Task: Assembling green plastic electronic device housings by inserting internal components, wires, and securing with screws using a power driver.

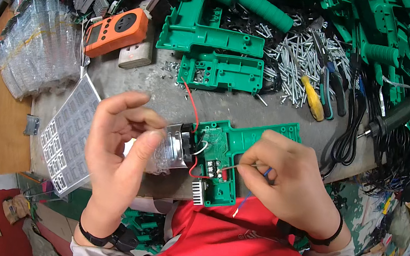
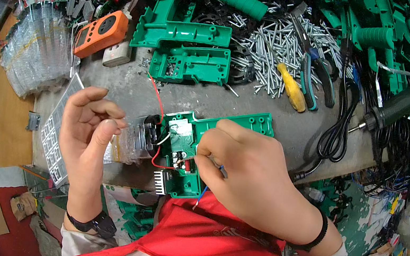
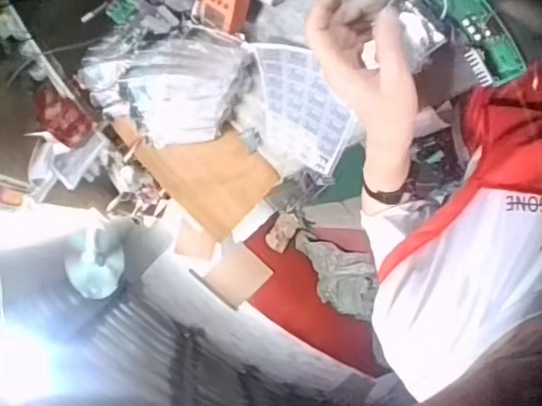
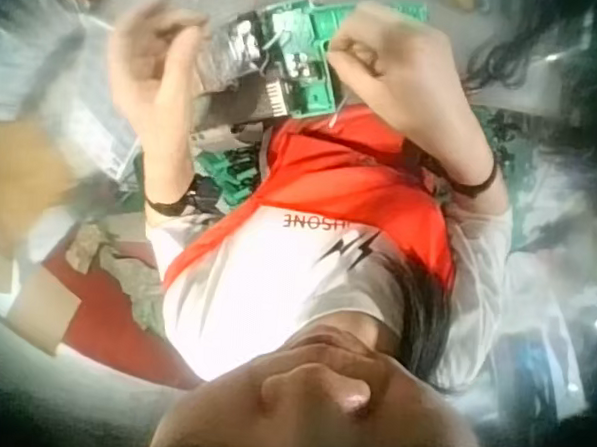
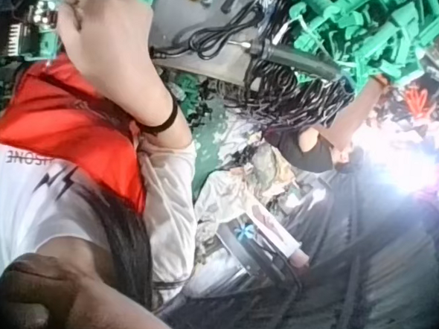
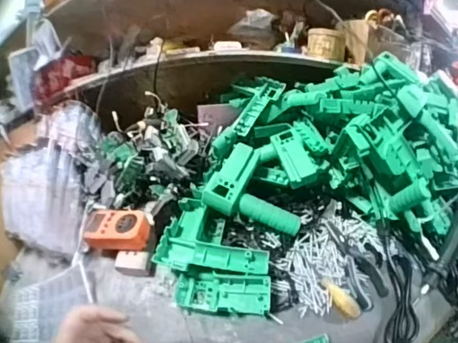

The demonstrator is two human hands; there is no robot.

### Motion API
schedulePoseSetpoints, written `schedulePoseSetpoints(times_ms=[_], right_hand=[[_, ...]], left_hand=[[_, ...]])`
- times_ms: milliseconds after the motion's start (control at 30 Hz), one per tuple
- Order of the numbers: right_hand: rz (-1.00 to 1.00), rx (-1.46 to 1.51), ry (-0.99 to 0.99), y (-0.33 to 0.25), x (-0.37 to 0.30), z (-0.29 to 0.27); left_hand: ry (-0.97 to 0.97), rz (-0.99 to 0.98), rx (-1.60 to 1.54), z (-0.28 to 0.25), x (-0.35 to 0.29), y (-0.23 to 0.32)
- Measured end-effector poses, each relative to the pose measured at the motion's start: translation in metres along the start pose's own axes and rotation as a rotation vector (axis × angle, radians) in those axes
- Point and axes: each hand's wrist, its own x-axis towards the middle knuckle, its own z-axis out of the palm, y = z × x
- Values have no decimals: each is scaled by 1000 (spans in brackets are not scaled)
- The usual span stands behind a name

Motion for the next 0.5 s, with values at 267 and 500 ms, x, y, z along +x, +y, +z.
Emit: schedulePoseSetpoints(times_ms=[267, 500], right_hand=[[-30, -130, 26, 4, 4, 9], [-55, -123, 27, 6, 4, 16]], left_hand=[[50, 63, 257, -1, -6, -12], [49, 199, 315, 5, -2, -15]])
